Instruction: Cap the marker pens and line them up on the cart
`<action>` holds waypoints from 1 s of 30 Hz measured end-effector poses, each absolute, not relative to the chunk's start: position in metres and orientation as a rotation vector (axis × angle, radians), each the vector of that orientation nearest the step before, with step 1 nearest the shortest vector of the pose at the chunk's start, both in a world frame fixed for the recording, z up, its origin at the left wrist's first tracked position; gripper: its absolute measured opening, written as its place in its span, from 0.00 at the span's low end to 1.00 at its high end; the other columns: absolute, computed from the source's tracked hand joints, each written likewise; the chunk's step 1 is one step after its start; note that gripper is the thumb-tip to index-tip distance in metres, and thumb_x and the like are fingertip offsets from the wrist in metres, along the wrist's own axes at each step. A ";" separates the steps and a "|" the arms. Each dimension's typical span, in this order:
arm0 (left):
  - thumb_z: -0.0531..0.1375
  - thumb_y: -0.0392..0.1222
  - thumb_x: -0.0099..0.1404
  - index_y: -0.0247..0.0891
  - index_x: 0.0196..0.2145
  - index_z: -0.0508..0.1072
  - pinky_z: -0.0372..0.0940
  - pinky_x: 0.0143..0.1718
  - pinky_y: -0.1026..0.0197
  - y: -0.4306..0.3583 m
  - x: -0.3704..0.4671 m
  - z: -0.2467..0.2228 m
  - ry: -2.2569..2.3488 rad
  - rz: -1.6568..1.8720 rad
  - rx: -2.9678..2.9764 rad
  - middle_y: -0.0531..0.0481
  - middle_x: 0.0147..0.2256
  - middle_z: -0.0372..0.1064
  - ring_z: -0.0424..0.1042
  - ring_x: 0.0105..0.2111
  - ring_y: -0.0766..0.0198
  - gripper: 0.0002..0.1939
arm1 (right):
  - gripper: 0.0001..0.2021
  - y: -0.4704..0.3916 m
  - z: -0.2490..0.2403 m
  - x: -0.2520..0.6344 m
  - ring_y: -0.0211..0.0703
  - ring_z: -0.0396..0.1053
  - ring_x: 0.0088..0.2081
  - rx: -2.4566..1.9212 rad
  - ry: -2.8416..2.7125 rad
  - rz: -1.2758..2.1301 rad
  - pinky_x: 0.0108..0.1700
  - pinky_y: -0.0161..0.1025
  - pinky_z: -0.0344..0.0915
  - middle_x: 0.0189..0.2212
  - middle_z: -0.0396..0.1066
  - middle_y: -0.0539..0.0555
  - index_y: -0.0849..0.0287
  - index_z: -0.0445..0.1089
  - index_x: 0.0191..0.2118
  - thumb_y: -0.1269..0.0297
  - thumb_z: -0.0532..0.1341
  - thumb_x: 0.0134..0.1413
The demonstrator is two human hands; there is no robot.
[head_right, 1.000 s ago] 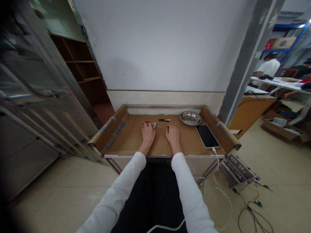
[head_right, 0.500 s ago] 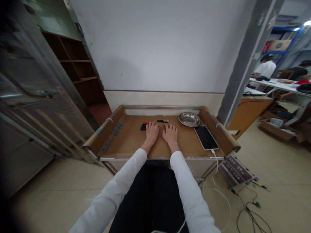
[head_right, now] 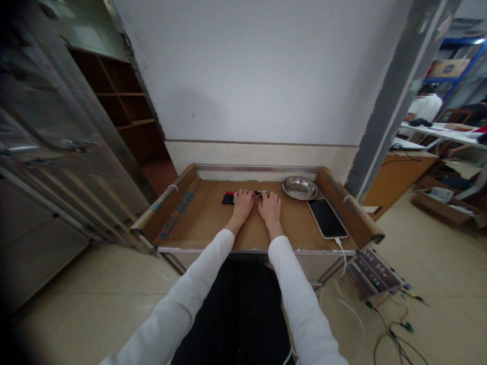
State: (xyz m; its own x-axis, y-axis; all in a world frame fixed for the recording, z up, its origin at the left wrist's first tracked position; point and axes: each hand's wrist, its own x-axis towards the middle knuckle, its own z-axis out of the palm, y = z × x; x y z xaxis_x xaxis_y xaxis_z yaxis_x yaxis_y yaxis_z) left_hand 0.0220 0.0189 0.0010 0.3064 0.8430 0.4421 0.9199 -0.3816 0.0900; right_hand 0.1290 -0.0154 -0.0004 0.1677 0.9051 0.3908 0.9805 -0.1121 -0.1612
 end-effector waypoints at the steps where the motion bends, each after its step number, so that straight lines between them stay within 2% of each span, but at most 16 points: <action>1: 0.47 0.37 0.69 0.35 0.42 0.70 0.54 0.47 0.50 0.019 0.022 0.001 -1.627 -0.637 -2.394 0.40 0.43 0.68 0.61 0.47 0.51 0.13 | 0.14 -0.016 -0.001 0.129 0.50 0.60 0.47 -2.066 -1.795 -0.284 0.46 0.42 0.54 0.45 0.65 0.62 0.58 0.66 0.48 0.68 0.53 0.57; 7: 0.50 0.40 0.68 0.37 0.43 0.69 0.54 0.46 0.52 0.022 0.022 -0.003 -1.598 -0.661 -2.467 0.42 0.44 0.69 0.62 0.47 0.53 0.11 | 0.11 -0.019 -0.003 0.131 0.50 0.61 0.46 -2.077 -1.767 -0.317 0.45 0.42 0.54 0.43 0.66 0.63 0.63 0.67 0.43 0.66 0.50 0.61; 14: 0.49 0.40 0.69 0.38 0.43 0.68 0.55 0.46 0.54 0.025 0.023 -0.004 -1.521 -0.711 -2.502 0.43 0.43 0.70 0.63 0.46 0.55 0.11 | 0.11 -0.020 0.002 0.134 0.46 0.64 0.42 -2.036 -1.724 -0.274 0.44 0.40 0.55 0.41 0.67 0.60 0.61 0.66 0.45 0.67 0.49 0.63; 23: 0.48 0.39 0.69 0.41 0.44 0.69 0.56 0.45 0.57 0.023 0.020 -0.002 -1.378 -0.763 -2.588 0.46 0.43 0.70 0.65 0.45 0.58 0.12 | 0.11 -0.011 -0.008 0.143 0.44 0.66 0.42 -1.831 -1.668 -0.102 0.44 0.39 0.58 0.39 0.70 0.59 0.61 0.66 0.42 0.71 0.48 0.62; 30: 0.49 0.42 0.69 0.39 0.43 0.70 0.56 0.45 0.56 0.023 0.021 -0.003 -1.378 -0.773 -2.570 0.44 0.42 0.70 0.64 0.44 0.58 0.12 | 0.11 -0.013 -0.011 0.143 0.44 0.67 0.40 -1.616 -1.636 0.024 0.45 0.39 0.61 0.39 0.71 0.60 0.63 0.66 0.41 0.72 0.48 0.60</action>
